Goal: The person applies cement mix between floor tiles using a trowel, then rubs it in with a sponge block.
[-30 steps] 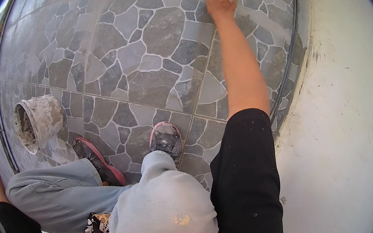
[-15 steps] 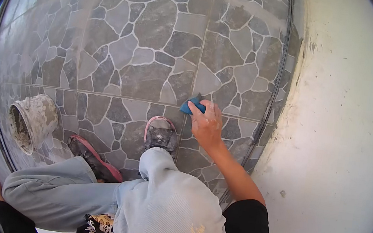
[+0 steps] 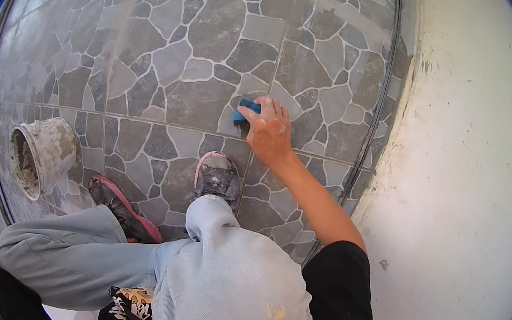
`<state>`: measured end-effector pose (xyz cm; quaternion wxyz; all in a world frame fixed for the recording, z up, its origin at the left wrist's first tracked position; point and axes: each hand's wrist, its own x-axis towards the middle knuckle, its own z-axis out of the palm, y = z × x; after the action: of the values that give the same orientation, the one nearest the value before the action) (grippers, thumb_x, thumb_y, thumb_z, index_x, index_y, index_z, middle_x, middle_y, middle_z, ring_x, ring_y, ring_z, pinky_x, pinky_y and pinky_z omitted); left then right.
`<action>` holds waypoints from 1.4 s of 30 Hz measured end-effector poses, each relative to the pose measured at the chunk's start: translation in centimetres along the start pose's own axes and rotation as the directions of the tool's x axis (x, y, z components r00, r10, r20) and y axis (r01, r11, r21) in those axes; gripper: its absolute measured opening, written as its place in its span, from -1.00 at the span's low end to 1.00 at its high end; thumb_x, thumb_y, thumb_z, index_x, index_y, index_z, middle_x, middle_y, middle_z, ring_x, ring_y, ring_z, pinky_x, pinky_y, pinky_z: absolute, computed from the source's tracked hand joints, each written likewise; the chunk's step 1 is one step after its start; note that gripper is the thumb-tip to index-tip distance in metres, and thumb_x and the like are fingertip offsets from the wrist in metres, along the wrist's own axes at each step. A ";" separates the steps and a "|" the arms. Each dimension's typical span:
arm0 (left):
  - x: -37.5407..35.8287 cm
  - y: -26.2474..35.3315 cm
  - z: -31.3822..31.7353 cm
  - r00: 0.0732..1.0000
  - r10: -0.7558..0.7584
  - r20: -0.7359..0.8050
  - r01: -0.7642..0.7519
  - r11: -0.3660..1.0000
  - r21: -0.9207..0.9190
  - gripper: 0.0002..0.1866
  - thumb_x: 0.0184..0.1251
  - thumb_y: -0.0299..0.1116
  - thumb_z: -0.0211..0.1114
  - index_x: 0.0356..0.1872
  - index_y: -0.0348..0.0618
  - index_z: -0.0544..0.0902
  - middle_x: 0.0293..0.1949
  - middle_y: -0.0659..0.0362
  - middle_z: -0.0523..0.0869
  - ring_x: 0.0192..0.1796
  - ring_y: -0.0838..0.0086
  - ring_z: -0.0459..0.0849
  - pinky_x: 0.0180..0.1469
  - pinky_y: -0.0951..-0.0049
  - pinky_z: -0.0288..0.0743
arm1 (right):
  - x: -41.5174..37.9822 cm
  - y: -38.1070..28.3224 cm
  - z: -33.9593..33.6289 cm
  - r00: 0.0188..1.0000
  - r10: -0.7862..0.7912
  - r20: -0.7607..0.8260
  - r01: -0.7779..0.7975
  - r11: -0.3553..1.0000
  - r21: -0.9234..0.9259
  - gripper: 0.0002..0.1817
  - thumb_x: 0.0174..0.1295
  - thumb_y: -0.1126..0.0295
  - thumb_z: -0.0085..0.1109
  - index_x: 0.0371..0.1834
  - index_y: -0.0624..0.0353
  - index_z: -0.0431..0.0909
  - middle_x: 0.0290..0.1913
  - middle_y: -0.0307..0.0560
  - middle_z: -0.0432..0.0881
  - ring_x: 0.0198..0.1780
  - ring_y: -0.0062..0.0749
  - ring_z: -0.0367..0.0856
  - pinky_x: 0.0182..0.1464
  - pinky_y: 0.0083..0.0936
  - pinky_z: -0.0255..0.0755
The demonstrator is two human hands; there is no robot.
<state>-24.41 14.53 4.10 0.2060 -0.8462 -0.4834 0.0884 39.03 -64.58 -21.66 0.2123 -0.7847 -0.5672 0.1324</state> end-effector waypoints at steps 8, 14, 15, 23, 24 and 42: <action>0.7 4.4 0.8 1.000 -0.004 -0.022 0.004 1.000 0.002 -0.58 0.54 -0.23 0.09 0.25 -0.16 0.70 0.15 -0.05 0.77 0.19 0.20 0.74 0.26 0.29 0.53 | 5.3 -5.6 3.0 0.981 -0.194 -0.012 0.193 0.967 0.166 -0.55 0.07 0.60 0.23 0.02 -0.06 0.80 0.12 0.01 0.64 0.19 -0.04 0.56 0.19 -0.12 0.39; -11.6 -6.3 2.2 0.970 -0.196 0.143 0.218 0.963 -0.157 -0.59 0.49 -0.20 0.13 0.18 -0.14 0.75 0.14 -0.02 0.79 0.20 0.21 0.74 0.28 0.33 0.51 | -1.2 3.4 -2.2 0.984 0.122 -0.129 -0.124 0.992 -0.005 -0.61 0.04 0.63 0.23 -0.07 0.01 0.78 0.07 0.06 0.62 0.17 0.05 0.54 0.17 -0.05 0.39; -12.8 -6.7 2.0 0.960 -0.237 0.152 0.259 0.955 -0.146 -0.58 0.48 -0.19 0.15 0.18 -0.14 0.75 0.12 -0.02 0.79 0.20 0.22 0.74 0.28 0.33 0.52 | -0.9 2.6 -1.2 0.960 0.197 -0.199 -0.205 0.979 -0.020 -0.61 0.07 0.63 0.23 -0.03 0.04 0.76 0.06 0.10 0.58 0.14 0.09 0.53 0.16 -0.02 0.39; -8.1 4.0 -5.0 0.984 -0.171 0.049 0.176 0.974 -0.143 -0.61 0.45 -0.18 0.19 0.15 -0.09 0.77 0.09 0.02 0.82 0.16 0.17 0.76 0.24 0.27 0.53 | 6.3 -19.6 9.0 0.695 -0.692 0.195 0.541 0.682 0.493 -0.68 0.16 0.49 0.28 0.01 0.06 0.73 0.03 0.12 0.61 0.11 -0.04 0.58 0.16 -0.20 0.45; -7.3 5.3 -5.5 0.984 -0.181 -0.009 0.176 0.965 -0.193 -0.62 0.45 -0.20 0.19 0.14 -0.08 0.77 0.08 0.02 0.82 0.16 0.15 0.76 0.25 0.26 0.54 | 7.1 -19.4 9.1 0.700 -0.691 0.181 0.550 0.682 0.482 -0.68 0.16 0.49 0.28 0.01 0.06 0.73 0.03 0.12 0.61 0.11 -0.04 0.58 0.16 -0.20 0.45; -13.2 -5.5 3.6 0.965 -0.231 0.121 0.249 0.955 -0.161 -0.66 0.46 -0.33 0.15 0.09 -0.19 0.78 0.07 -0.03 0.81 0.20 0.12 0.73 0.29 0.24 0.52 | 3.5 0.5 -0.3 0.988 -0.117 -0.099 0.119 0.993 0.010 -0.45 0.09 0.59 0.29 0.23 0.02 0.69 -0.01 0.10 0.60 0.09 0.06 0.61 0.17 -0.15 0.51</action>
<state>-36.82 6.65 2.56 0.1158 -0.7904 -0.5982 0.0627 40.75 -61.44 -21.49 0.2537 -0.7535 -0.6004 0.0853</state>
